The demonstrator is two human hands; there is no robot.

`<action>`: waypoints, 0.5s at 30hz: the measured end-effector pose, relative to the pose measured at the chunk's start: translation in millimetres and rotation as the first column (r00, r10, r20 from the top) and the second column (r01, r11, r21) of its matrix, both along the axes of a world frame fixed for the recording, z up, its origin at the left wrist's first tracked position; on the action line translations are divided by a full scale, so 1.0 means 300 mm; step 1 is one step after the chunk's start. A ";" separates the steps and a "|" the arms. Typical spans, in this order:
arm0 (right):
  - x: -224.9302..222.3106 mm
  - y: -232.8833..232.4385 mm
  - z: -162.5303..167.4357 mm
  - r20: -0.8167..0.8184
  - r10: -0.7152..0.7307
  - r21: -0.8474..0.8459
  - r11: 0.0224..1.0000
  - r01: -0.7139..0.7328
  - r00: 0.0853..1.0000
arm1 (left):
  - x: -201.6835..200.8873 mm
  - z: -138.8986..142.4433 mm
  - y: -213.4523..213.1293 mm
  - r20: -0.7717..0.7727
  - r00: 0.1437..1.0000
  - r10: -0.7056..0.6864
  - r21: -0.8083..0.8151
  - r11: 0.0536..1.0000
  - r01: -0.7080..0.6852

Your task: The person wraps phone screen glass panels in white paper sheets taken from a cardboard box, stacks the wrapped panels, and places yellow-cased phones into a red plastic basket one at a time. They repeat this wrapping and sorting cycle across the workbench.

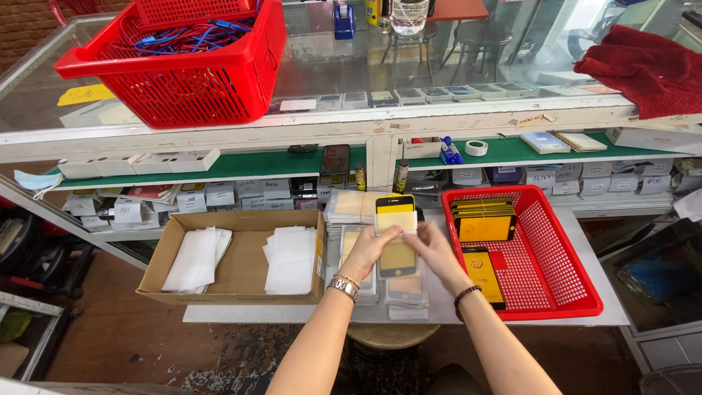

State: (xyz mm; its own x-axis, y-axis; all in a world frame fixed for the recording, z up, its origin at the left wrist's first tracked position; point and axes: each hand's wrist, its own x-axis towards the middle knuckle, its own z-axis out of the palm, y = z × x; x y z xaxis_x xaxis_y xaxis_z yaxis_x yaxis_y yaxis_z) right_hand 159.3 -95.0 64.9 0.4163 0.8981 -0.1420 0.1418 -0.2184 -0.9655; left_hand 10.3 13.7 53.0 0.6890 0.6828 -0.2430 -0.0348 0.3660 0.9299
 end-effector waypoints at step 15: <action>0.611 -0.151 -0.050 0.014 -0.602 0.050 0.798 0.601 0.798 | -0.020 -0.096 0.004 -0.171 0.964 -0.205 -0.128 0.974 0.184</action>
